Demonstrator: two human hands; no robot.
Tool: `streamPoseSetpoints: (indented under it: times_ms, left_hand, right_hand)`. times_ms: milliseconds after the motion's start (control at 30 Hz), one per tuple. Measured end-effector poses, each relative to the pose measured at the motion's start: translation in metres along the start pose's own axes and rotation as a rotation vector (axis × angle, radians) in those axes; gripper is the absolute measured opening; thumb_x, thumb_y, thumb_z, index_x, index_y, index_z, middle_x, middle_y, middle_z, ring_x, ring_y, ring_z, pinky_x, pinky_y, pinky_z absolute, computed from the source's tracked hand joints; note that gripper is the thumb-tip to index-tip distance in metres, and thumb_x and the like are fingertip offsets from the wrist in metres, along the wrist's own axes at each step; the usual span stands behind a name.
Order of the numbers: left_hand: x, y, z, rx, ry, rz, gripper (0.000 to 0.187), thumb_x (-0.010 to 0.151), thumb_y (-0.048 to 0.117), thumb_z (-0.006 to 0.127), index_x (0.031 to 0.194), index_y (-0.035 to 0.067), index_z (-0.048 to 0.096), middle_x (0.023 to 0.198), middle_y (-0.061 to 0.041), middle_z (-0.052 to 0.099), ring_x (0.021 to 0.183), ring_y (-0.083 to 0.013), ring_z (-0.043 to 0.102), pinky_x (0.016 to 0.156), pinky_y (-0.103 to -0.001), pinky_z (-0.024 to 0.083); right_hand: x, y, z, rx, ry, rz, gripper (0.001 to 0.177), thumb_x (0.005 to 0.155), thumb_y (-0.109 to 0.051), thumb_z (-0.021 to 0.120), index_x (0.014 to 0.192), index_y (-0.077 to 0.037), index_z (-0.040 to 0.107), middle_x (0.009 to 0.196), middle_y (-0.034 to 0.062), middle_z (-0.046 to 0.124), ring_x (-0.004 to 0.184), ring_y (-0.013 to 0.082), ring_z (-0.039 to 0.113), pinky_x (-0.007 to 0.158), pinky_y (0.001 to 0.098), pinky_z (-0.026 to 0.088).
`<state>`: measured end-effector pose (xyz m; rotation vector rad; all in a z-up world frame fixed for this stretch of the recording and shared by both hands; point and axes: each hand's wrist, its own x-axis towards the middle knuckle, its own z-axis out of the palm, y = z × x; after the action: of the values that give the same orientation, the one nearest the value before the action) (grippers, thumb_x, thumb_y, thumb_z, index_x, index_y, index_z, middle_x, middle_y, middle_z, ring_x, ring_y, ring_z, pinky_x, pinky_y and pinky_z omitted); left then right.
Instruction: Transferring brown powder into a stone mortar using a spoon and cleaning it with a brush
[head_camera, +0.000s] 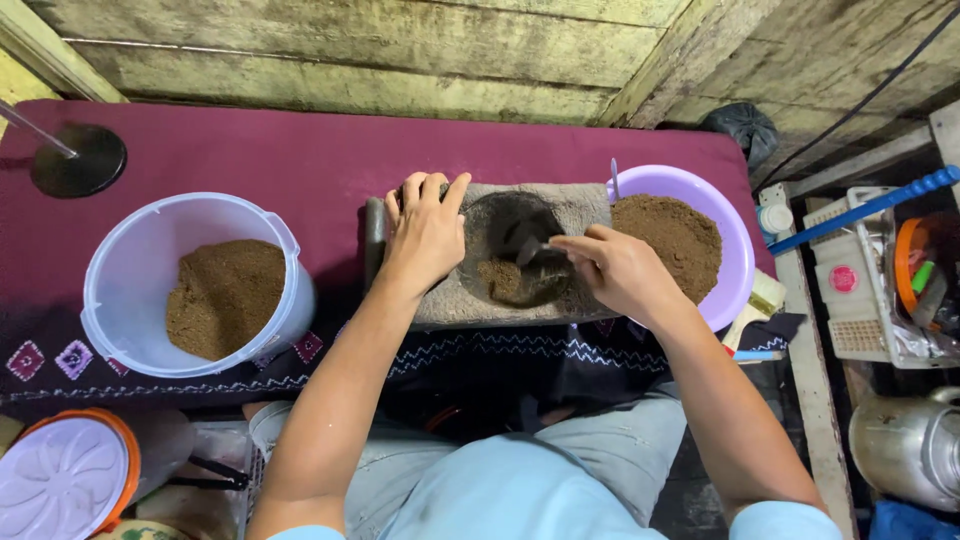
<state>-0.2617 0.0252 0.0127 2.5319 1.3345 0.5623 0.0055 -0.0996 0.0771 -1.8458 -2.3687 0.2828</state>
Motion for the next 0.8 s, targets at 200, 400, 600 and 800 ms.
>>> streamPoseSetpoints:
  times_ms: [200,400,600,800]
  left_hand:
    - [0.002,-0.004,0.003,0.015,0.017,0.003,0.052,0.094,0.013,0.055,0.145,0.017,0.050,0.125,-0.012,0.052,0.131,-0.0328,0.038,0.102,-0.060,0.031]
    - [-0.006,0.004,-0.005,0.007,0.027,-0.003,0.051,0.094,0.011,0.053,0.145,0.017,0.052,0.126,-0.012,0.052,0.132,-0.0325,0.039,0.103,-0.059,0.032]
    - [-0.011,0.010,-0.013,0.034,0.083,0.032,0.053,0.093,0.011,0.054,0.146,0.016,0.051,0.126,-0.013,0.052,0.132,-0.0336,0.039,0.104,-0.060,0.032]
    - [-0.018,0.013,-0.015,0.051,0.118,0.053,0.053,0.093,0.011,0.055,0.146,0.016,0.052,0.125,-0.012,0.053,0.132,-0.0335,0.040,0.102,-0.058,0.033]
  right_hand:
    - [0.042,-0.033,0.012,0.074,0.010,-0.149,0.040,0.099,-0.008,0.053,0.134,-0.021,0.067,0.089,0.0085,0.060,0.071,0.0359,0.069,0.061,0.0461,0.059]
    - [0.055,-0.007,0.053,-0.159,-0.033,-0.184,0.041,0.093,-0.008,0.058,0.127,-0.026,0.073,0.090,0.0041,0.064,0.056,0.0269,0.068,0.049,0.0377,0.056]
    - [0.050,-0.013,0.063,-0.201,0.010,-0.221,0.045,0.096,-0.007,0.057,0.138,-0.021,0.066,0.093,0.0062,0.058,0.053,0.0233,0.063,0.048,0.0360,0.054]
    - [0.045,-0.025,0.045,-0.248,0.193,-0.177,0.043,0.099,-0.018,0.050,0.139,-0.030,0.061,0.086,0.0018,0.050,0.059,0.0293,0.064,0.050,0.0426,0.054]
